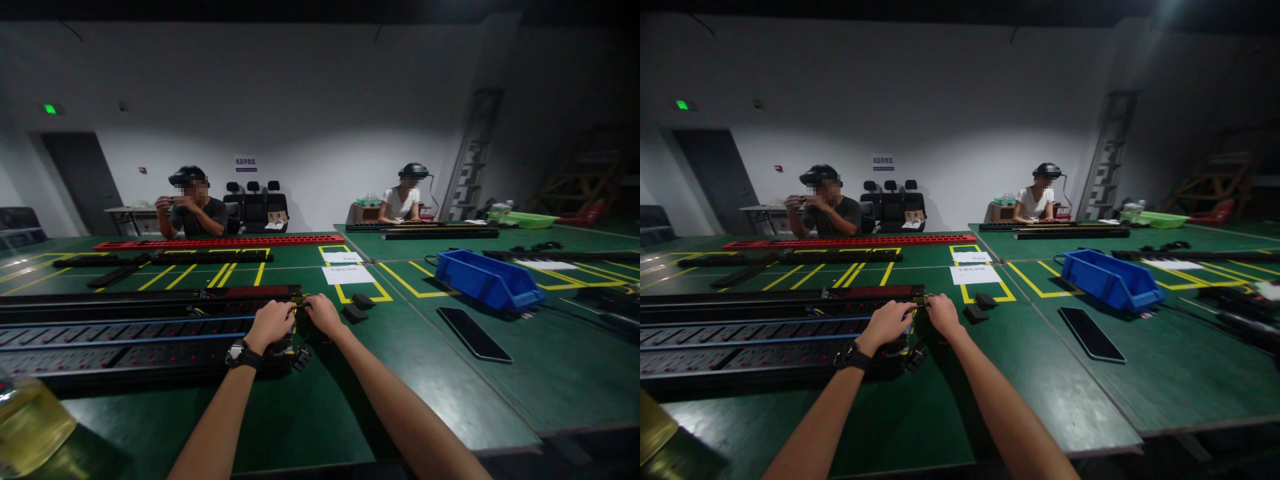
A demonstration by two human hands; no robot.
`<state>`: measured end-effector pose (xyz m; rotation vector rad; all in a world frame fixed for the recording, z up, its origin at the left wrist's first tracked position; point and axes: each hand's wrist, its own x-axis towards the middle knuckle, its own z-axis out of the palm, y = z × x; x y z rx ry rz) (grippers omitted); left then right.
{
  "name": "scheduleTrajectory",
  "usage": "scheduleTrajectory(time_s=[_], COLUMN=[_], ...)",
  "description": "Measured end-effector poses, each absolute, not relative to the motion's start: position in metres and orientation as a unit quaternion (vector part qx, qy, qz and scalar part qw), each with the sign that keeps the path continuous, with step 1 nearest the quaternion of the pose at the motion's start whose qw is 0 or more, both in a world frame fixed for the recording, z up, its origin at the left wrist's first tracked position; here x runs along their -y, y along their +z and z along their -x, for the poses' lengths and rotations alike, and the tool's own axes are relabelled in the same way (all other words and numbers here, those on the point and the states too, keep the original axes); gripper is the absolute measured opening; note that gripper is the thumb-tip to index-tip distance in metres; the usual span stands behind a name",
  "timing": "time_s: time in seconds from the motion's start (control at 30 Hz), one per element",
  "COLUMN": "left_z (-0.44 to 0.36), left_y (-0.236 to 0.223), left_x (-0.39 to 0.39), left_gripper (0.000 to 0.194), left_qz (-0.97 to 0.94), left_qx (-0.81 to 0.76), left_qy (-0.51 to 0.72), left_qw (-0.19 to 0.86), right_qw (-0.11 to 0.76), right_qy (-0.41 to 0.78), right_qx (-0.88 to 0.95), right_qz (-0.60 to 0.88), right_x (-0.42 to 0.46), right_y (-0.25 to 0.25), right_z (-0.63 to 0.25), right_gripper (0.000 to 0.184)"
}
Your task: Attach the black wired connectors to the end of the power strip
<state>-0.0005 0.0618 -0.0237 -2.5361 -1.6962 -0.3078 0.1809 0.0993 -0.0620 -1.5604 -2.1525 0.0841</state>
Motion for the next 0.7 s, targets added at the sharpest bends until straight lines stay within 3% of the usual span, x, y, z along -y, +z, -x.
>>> scheduleTrajectory(time_s=[0.17,0.47,0.7], left_z=[0.0006,0.0002,-0.0008], left_y=[-0.0238,-0.0223,-0.0193], left_x=[-0.0621,-0.0608,-0.0599], left_gripper=[0.041,0.038,0.039], left_qz=[0.831,0.826,0.824], left_qx=[0.546,0.551,0.555], left_qy=[-0.103,-0.112,-0.11], left_qw=[0.042,0.036,0.025], right_qw=[0.307,0.259,0.392], right_qy=[0.12,0.048,0.2], right_qx=[0.756,0.763,0.706], right_qz=[0.565,0.59,0.555], right_x=[-0.1061,-0.1046,-0.1075], right_y=[-0.0664,-0.0714,-0.0658], right_z=[-0.1876,-0.1819,-0.1903], right_gripper=[0.025,0.022,0.007])
